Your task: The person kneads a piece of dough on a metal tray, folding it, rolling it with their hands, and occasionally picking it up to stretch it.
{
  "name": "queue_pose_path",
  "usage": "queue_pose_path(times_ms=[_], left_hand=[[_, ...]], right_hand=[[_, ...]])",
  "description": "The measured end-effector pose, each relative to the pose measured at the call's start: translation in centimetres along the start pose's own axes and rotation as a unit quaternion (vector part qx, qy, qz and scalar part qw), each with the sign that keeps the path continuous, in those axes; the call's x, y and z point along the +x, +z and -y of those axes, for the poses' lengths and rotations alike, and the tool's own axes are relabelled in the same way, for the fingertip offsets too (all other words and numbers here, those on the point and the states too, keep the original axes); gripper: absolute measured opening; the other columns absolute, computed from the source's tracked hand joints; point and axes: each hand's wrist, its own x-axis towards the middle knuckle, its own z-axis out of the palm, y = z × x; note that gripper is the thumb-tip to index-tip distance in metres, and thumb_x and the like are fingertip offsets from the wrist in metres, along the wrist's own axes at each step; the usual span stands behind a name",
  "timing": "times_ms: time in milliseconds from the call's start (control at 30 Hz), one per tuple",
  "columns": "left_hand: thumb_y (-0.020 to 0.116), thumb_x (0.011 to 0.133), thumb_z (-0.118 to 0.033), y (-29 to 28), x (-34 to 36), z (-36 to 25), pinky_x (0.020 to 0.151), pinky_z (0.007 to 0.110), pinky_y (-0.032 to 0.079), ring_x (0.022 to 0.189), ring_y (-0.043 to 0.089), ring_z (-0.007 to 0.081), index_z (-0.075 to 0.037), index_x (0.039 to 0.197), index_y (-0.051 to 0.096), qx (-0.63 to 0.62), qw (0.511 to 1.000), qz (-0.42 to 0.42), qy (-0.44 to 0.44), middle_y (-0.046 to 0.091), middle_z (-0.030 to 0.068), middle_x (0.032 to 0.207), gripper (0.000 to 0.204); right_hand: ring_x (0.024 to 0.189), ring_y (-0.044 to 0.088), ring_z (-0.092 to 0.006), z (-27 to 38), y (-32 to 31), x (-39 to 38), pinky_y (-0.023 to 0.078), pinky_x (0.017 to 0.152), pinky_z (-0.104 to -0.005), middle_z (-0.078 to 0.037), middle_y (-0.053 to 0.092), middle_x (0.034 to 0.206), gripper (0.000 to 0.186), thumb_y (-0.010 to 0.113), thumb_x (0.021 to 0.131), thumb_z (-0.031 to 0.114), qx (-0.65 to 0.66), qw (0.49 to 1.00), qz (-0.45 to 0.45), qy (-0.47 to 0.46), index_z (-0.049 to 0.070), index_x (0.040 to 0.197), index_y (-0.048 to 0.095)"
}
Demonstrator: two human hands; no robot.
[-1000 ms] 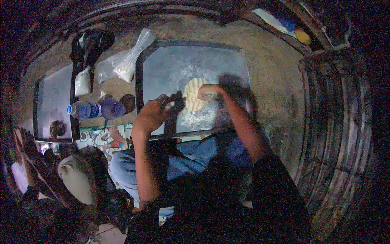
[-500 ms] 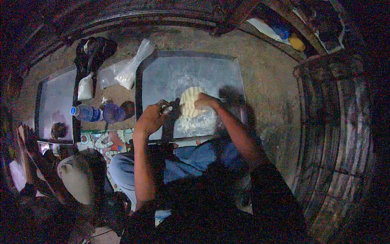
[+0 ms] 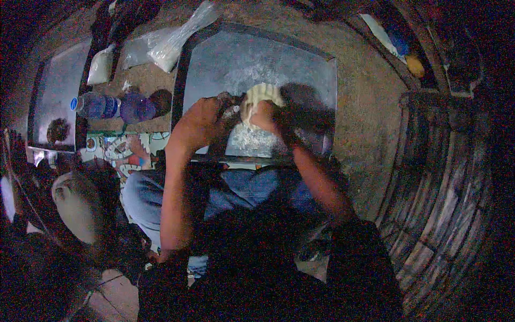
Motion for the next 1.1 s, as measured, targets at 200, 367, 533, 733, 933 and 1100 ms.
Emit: queue_pose_path(times_ms=[200, 367, 533, 733, 933, 1100], left_hand=[[0.057, 0.083, -0.023, -0.6, 0.5, -0.6, 0.080, 0.048, 0.046, 0.091, 0.057, 0.0417, -0.003, 0.103, 0.058, -0.027, 1.000, 0.013, 0.000, 0.062, 0.0236, 0.093, 0.028], [0.057, 0.082, -0.023, 0.7, 0.8, 1.7, 0.080, 0.048, 0.046, 0.092, 0.057, 0.0420, -0.002, 0.101, 0.058, -0.027, 1.000, 0.007, 0.011, 0.061, 0.0255, 0.093, 0.028], [0.059, 0.079, -0.021, 0.5, -0.1, 0.5, 0.078, 0.047, 0.048, 0.090, 0.059, 0.0406, -0.002, 0.100, 0.059, -0.028, 0.999, 0.028, -0.019, 0.061, 0.0257, 0.091, 0.028], [0.058, 0.080, -0.022, 1.3, 1.1, 0.9, 0.077, 0.048, 0.049, 0.088, 0.060, 0.0406, -0.002, 0.100, 0.059, -0.029, 0.999, 0.024, -0.020, 0.062, 0.0250, 0.091, 0.028], [0.057, 0.083, -0.029, 0.4, 0.7, 1.1, 0.080, 0.047, 0.047, 0.093, 0.059, 0.0388, -0.003, 0.109, 0.056, 0.006, 0.999, 0.035, -0.033, 0.061, 0.0233, 0.098, 0.037], [0.057, 0.083, -0.032, -0.1, 0.6, 1.2, 0.081, 0.047, 0.047, 0.095, 0.057, 0.0392, -0.003, 0.106, 0.057, -0.002, 0.999, 0.038, -0.035, 0.060, 0.0232, 0.100, 0.037]], right_hand=[[0.088, 0.060, -0.0340, -1.1, 1.5, -1.5, 0.044, 0.084, -0.0460, -0.017, 0.065, 0.081, 0.033, 0.065, 0.063, 0.025, 0.020, 0.998, 0.027, 0.057, 0.002, 0.087, 0.065], [0.086, 0.060, -0.0337, -2.6, -0.7, 2.4, 0.045, 0.082, -0.0458, -0.017, 0.065, 0.081, 0.034, 0.064, 0.064, 0.027, 0.141, 0.956, 0.249, 0.070, 0.002, 0.087, 0.065], [0.084, 0.060, -0.0333, -2.8, -0.2, 1.4, 0.045, 0.080, -0.0456, -0.017, 0.065, 0.080, 0.035, 0.063, 0.065, 0.029, 0.145, 0.959, 0.230, 0.076, 0.003, 0.088, 0.065], [0.082, 0.061, -0.0329, -0.2, 2.3, -0.5, 0.045, 0.078, -0.0453, -0.017, 0.064, 0.079, 0.036, 0.062, 0.067, 0.031, 0.009, 1.000, -0.019, 0.016, 0.003, 0.088, 0.065], [0.079, 0.061, -0.0324, -1.7, -0.3, 2.0, 0.046, 0.076, -0.0451, -0.017, 0.064, 0.078, 0.037, 0.061, 0.068, 0.034, 0.085, 0.985, 0.139, 0.054, 0.003, 0.089, 0.065], [0.077, 0.061, -0.0321, -2.1, -1.1, 2.7, 0.046, 0.074, -0.0449, -0.017, 0.064, 0.077, 0.038, 0.060, 0.069, 0.036, 0.163, 0.944, 0.271, 0.093, 0.004, 0.089, 0.065]])
